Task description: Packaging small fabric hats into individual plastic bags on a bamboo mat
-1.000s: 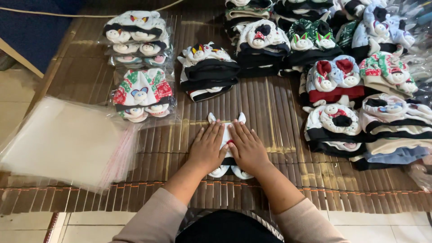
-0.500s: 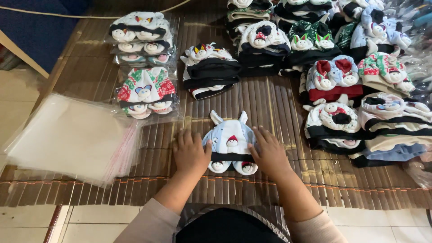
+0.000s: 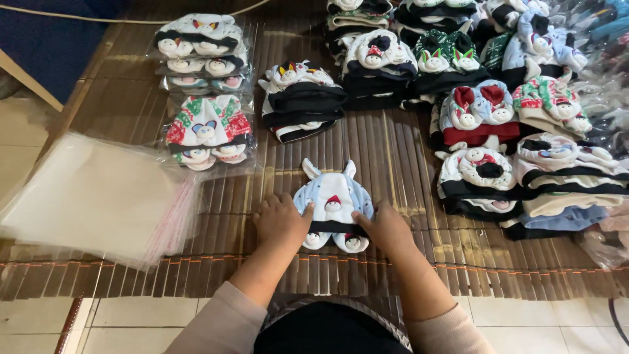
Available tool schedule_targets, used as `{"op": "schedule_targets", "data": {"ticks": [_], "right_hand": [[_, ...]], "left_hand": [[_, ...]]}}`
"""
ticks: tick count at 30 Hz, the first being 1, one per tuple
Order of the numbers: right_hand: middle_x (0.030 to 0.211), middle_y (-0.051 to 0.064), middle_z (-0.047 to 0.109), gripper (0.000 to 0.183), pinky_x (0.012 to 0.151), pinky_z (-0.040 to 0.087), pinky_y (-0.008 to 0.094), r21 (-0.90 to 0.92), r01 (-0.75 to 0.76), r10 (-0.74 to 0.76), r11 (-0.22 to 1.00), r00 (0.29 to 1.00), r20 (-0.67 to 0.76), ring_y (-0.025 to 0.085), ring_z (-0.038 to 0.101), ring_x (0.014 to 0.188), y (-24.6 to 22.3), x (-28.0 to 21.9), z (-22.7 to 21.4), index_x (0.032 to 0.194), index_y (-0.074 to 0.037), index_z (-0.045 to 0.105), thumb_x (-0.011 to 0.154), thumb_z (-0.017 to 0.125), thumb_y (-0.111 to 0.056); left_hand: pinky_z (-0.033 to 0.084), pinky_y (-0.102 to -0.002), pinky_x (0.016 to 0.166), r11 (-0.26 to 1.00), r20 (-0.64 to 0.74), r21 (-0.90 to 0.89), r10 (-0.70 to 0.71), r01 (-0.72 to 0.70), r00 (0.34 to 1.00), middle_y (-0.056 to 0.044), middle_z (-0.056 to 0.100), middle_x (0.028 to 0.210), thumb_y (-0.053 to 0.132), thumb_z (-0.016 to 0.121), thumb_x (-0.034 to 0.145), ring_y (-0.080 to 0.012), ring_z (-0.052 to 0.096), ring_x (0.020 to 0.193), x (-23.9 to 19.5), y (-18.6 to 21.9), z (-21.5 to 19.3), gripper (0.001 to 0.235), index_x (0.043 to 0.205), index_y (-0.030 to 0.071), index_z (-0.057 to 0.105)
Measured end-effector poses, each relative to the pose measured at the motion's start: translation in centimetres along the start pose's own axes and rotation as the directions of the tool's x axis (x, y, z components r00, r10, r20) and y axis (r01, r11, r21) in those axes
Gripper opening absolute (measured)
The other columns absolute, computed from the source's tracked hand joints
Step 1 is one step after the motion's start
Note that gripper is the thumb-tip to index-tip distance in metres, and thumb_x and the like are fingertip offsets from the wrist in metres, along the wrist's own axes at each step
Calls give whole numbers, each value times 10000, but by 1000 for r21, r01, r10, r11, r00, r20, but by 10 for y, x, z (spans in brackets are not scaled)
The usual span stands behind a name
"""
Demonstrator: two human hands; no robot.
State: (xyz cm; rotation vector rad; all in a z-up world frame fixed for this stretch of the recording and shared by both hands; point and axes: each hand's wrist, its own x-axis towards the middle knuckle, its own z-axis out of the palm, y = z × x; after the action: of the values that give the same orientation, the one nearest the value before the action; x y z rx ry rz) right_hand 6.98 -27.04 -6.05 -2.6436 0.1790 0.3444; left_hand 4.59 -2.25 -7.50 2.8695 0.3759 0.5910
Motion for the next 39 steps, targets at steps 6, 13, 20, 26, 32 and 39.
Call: {"op": "schedule_targets", "data": {"ticks": [6,13,20,26,32,39], "right_hand": [[1043,278,694,489,891,552,568,67,135,-135,989,991,-10,493,669,1078,-20,-14,-16,1102,-43,611,868,720,-459],[1079,263,705,603,910,561,551,176,83,-86,981,996,11,463,684,1095,-11,-2,-11,1183,-74,551,802,795,-473],[937,133,665,391,723,631,435,-330,198,-275,923,939,-205,360,744,854,-41,-7,17,1104,-127,494,893,702,-381],[1032,152,561,507,694,631,445,-226,351,-411,909,848,-336,395,713,857,-91,-59,-1,1447,-48,471,1006,541,-288],[1069,196,537,675,691,611,508,59,425,-374,903,846,-380,482,681,905,-79,-64,5,1478,-159,550,889,741,-429],[955,117,618,469,746,574,487,208,338,-237,918,887,-397,403,699,865,-22,-31,17,1286,-365,725,823,800,-387]], "left_hand": [[578,-538,801,932,496,-284,-57,224,866,-247,714,1005,499,654,883,-441,714,1001,14,1,-44,638,1258,7,500],[580,-501,884,856,613,-405,-8,323,790,-243,661,1195,388,732,884,-439,691,1112,24,7,-63,565,1243,68,434],[570,-502,680,905,22,-348,270,-245,963,-227,587,969,81,747,766,-451,665,832,-3,42,-49,517,1211,4,495],[496,-495,839,705,-223,-555,386,-442,895,-248,559,1020,-91,650,705,-465,580,912,-12,49,-84,619,1297,-25,481],[483,-459,1028,245,11,-967,319,-71,948,-240,558,1320,-128,571,719,-373,580,1154,-34,29,-44,811,1460,61,303],[522,-450,925,542,-63,-818,253,-195,965,-176,641,1263,49,632,887,-362,641,1088,0,-43,-72,357,1240,97,650]]}}
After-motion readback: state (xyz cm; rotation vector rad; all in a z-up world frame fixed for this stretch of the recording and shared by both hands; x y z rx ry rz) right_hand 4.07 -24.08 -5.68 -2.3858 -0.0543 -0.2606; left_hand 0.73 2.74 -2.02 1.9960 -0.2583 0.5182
